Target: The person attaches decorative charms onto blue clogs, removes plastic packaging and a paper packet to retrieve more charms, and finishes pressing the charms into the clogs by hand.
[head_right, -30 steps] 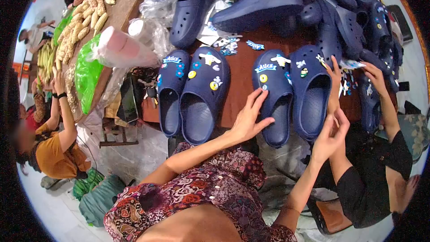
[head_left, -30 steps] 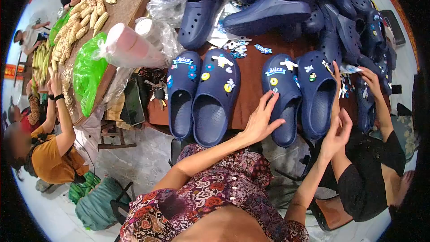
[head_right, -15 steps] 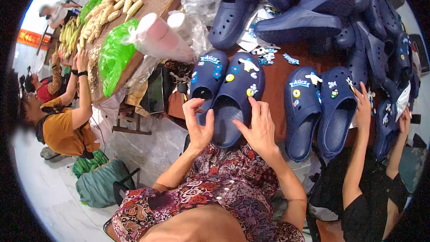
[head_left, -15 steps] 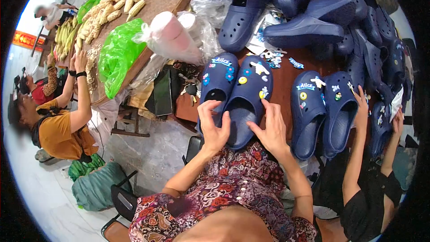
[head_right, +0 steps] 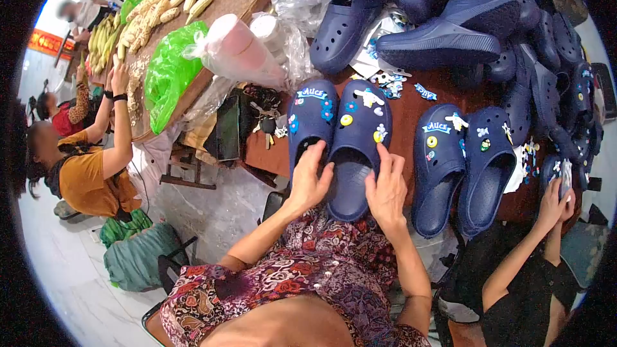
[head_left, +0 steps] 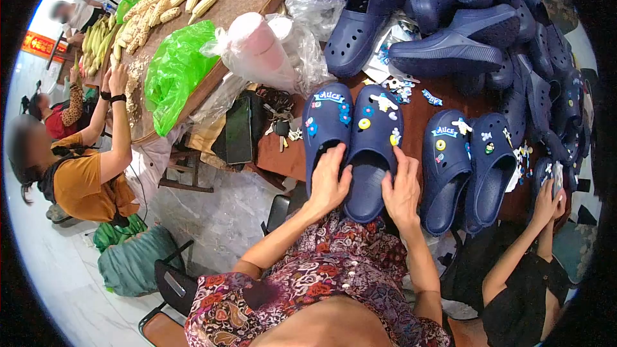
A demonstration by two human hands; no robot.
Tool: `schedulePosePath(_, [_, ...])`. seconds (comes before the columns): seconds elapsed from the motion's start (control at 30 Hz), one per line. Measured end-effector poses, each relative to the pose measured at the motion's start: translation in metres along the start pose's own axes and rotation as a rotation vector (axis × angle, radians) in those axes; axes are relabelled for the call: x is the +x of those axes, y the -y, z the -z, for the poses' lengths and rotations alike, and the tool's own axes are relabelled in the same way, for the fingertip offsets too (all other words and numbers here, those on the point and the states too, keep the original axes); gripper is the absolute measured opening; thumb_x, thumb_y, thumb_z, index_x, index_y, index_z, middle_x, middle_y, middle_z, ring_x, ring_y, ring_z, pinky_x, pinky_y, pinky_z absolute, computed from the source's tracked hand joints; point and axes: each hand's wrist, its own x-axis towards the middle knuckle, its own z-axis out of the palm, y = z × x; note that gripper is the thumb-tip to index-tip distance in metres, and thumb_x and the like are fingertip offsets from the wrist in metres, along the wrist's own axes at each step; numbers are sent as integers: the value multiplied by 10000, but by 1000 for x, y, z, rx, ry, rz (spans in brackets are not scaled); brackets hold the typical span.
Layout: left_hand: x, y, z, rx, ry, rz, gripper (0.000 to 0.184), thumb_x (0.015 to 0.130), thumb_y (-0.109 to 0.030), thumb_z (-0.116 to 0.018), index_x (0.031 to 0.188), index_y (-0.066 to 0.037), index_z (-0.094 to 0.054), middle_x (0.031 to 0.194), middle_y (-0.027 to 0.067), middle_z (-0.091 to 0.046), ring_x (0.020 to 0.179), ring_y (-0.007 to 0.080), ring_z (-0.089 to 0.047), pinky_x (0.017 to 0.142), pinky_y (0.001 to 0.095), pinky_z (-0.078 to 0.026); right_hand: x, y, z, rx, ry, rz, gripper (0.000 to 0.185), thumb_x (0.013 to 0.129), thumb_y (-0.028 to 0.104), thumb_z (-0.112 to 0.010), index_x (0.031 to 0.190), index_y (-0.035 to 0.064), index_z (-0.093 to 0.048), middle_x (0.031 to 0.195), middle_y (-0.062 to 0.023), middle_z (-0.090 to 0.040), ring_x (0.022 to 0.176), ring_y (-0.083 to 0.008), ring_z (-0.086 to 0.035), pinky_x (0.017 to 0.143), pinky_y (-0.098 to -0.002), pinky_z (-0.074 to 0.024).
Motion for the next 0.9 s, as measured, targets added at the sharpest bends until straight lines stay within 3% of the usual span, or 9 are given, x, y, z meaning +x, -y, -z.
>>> schedulePosePath(0.13, [-7, -5, -11, -15, -5, -6, 498, 810, 9, -600, 1286, 65, -466, 1205, 243, -544, 1039, 411, -528, 916, 448, -434, -7, -9, -3, 20, -24, -8, 557, 822, 34, -574, 1358, 47, -425, 1121, -199, -474, 970, -398, -572, 816, -460, -490])
schedulePosePath(0.43, [-5, -6, -10, -47, 19, -24, 508, 807, 23, -590, 1297, 64, -463, 1194, 225, -541, 1025, 401, -522, 896, 447, -445, -13, -10, -10, 22, -107, 41, 545, 826, 17, -557, 1352, -5, -420, 1128, -226, -460, 1020, -410, -542, 850, -456, -466])
schedulePosePath(0.53, [-7, -9, -12, -50, 19, 18, 489, 814, 9, -592, 1288, 54, -482, 1179, 222, -547, 1029, 402, -524, 897, 447, -444, -13, -7, -11, 58, -110, 35, 503, 831, -32, -513, 1324, -79, -422, 1137, -253, -473, 1045, -413, -522, 902, -441, -436])
schedulePosePath(0.9, [-4, -5, -7, -53, 51, 26, 491, 806, 9, -584, 1289, 38, -496, 1163, 210, -548, 1016, 397, -524, 881, 444, -454, -14, -5, -20, -37, -126, -5, 514, 813, -22, -518, 1317, -72, -433, 1131, -245, -467, 1044, -416, -526, 883, -450, -450])
